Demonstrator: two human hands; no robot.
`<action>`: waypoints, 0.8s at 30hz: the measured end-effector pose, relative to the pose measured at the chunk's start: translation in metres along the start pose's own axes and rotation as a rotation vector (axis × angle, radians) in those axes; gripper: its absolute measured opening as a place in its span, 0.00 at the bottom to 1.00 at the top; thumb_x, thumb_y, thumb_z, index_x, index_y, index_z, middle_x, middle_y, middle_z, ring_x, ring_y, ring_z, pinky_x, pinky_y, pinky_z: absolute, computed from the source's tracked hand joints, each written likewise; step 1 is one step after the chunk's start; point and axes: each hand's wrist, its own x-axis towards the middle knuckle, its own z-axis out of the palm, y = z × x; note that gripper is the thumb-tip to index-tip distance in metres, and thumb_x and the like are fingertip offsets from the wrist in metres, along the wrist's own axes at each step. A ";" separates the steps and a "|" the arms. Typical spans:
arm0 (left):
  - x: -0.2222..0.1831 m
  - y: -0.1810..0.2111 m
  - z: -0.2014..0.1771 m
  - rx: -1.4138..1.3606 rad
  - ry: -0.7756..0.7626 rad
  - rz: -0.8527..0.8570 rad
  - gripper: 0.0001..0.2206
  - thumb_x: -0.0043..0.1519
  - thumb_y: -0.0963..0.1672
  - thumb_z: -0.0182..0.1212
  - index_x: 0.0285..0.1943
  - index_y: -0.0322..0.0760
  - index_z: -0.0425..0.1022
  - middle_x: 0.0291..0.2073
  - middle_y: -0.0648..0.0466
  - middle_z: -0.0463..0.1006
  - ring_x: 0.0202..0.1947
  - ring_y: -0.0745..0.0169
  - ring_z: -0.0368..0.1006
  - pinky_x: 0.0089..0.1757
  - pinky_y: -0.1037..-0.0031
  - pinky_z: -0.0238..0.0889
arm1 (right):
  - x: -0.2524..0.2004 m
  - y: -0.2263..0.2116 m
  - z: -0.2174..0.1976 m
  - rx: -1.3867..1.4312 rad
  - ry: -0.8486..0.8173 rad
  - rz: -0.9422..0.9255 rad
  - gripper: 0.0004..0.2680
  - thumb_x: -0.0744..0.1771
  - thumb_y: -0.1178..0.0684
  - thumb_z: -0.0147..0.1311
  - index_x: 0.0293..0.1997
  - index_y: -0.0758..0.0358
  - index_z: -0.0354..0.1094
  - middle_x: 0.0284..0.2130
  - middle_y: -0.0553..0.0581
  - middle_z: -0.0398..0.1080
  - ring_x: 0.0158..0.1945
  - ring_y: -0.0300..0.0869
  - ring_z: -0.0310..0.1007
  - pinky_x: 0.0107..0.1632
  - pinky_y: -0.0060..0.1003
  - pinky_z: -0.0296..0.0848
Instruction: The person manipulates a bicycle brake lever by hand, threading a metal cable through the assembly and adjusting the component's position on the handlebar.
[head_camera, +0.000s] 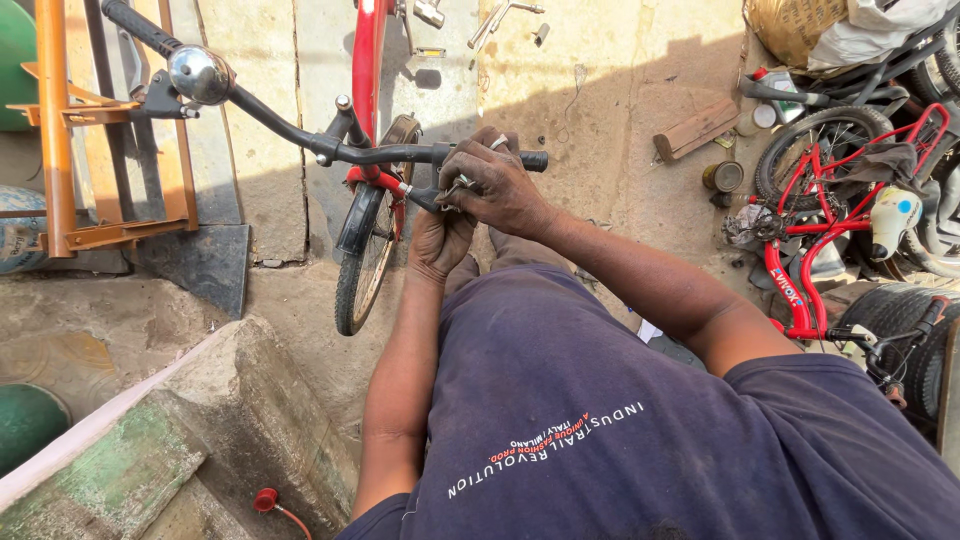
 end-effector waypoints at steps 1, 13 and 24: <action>0.000 0.001 0.002 -0.004 0.003 -0.002 0.15 0.69 0.41 0.64 0.64 0.31 0.70 0.56 0.50 0.77 0.57 0.61 0.75 0.61 0.69 0.68 | 0.000 0.001 0.002 -0.022 0.007 0.008 0.06 0.61 0.59 0.67 0.37 0.58 0.74 0.36 0.51 0.75 0.45 0.45 0.77 0.53 0.49 0.66; 0.001 0.001 0.000 0.003 0.028 -0.018 0.15 0.68 0.42 0.63 0.62 0.30 0.70 0.55 0.49 0.78 0.57 0.60 0.74 0.62 0.68 0.69 | -0.009 -0.011 0.005 -0.130 0.118 -0.007 0.06 0.65 0.59 0.64 0.44 0.56 0.79 0.41 0.49 0.78 0.50 0.42 0.78 0.54 0.53 0.68; -0.004 0.003 0.046 0.033 -0.020 0.002 0.18 0.67 0.43 0.63 0.64 0.30 0.69 0.56 0.47 0.77 0.58 0.57 0.73 0.62 0.65 0.67 | -0.014 -0.013 0.013 0.257 0.133 0.232 0.18 0.66 0.61 0.61 0.63 0.62 0.64 0.45 0.49 0.74 0.56 0.41 0.77 0.60 0.47 0.68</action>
